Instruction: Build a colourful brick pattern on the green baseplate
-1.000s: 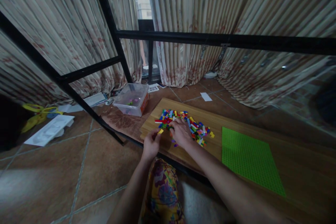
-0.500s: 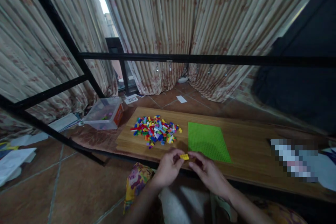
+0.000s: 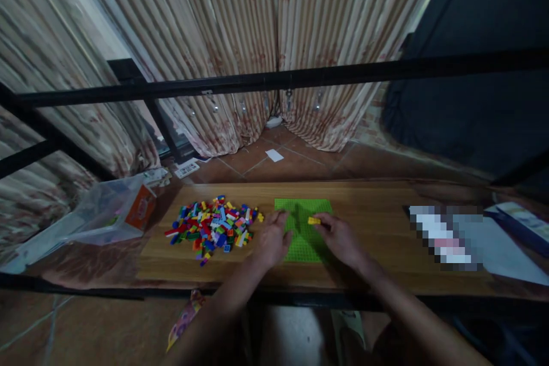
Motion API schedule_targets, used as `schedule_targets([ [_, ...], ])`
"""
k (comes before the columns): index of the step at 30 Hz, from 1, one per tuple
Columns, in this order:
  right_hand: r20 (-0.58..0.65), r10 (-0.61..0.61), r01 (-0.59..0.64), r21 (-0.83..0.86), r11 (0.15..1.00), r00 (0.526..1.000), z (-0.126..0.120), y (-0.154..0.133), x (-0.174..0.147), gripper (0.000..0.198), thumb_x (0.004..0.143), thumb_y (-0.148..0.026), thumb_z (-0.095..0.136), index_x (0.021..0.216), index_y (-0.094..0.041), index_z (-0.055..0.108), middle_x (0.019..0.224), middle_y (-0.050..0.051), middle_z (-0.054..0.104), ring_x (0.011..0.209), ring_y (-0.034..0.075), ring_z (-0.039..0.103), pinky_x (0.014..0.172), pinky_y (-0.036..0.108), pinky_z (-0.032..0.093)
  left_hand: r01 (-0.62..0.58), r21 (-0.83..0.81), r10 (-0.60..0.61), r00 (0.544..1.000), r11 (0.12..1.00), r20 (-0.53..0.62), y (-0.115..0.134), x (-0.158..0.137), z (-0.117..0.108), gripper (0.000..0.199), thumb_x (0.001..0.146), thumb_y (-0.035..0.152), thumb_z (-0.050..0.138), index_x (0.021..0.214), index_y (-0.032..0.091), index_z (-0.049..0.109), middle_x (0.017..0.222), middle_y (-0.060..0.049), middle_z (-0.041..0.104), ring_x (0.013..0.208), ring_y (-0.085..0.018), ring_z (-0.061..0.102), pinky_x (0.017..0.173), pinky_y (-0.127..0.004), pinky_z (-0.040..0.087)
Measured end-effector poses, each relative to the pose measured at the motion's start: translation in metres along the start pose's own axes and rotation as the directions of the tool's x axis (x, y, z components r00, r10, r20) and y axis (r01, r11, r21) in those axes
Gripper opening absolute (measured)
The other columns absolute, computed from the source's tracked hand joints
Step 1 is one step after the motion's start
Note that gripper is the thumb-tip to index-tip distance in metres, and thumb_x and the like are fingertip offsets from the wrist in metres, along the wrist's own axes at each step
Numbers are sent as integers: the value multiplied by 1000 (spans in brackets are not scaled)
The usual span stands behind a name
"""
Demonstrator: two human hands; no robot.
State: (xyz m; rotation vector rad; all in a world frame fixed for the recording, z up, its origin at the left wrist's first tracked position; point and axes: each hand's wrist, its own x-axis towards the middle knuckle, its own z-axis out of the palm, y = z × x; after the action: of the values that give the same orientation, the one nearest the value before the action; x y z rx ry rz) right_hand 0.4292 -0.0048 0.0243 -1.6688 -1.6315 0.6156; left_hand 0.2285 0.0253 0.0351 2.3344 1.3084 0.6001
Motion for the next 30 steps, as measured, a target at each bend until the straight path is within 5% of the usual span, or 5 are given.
schedule_targets([
  [4, -77, 12, -13, -19, 1000, 997, 1, 16, 19, 26, 87, -32, 47, 104, -19, 62, 94, 8, 71, 83, 22, 66, 75, 35, 49, -119, 183, 96, 986, 976, 134, -1, -3, 24, 48, 89, 24, 51, 134, 12, 44, 144, -15, 42, 135, -27, 36, 113, -45, 31],
  [10, -26, -63, 58, -155, 986, 998, 8, 19, 17, 22, 86, -30, 53, 101, -22, 66, 101, 7, 69, 95, 24, 62, 87, 40, 46, -117, 260, 61, 975, 959, 215, 9, -18, 31, 47, 91, 31, 48, 134, 13, 46, 144, -15, 43, 134, -29, 37, 112, -45, 32],
  [19, 56, -145, 154, -232, 960, 988, 28, 11, 17, 22, 85, -25, 57, 102, -23, 70, 98, 7, 65, 97, 23, 56, 90, 40, 44, -128, 127, 94, 965, 984, 247, 5, -26, 21, 47, 86, 25, 54, 131, 12, 48, 142, -15, 43, 133, -28, 37, 112, -43, 32],
  [30, 72, -116, 127, -179, 976, 991, 21, 4, 19, 18, 84, -24, 58, 97, -22, 70, 93, 6, 67, 94, 22, 58, 89, 38, 43, -118, -37, 124, 941, 992, 316, -5, -20, 7, 44, 80, 14, 58, 124, 17, 51, 136, -10, 47, 129, -24, 41, 110, -43, 37],
])
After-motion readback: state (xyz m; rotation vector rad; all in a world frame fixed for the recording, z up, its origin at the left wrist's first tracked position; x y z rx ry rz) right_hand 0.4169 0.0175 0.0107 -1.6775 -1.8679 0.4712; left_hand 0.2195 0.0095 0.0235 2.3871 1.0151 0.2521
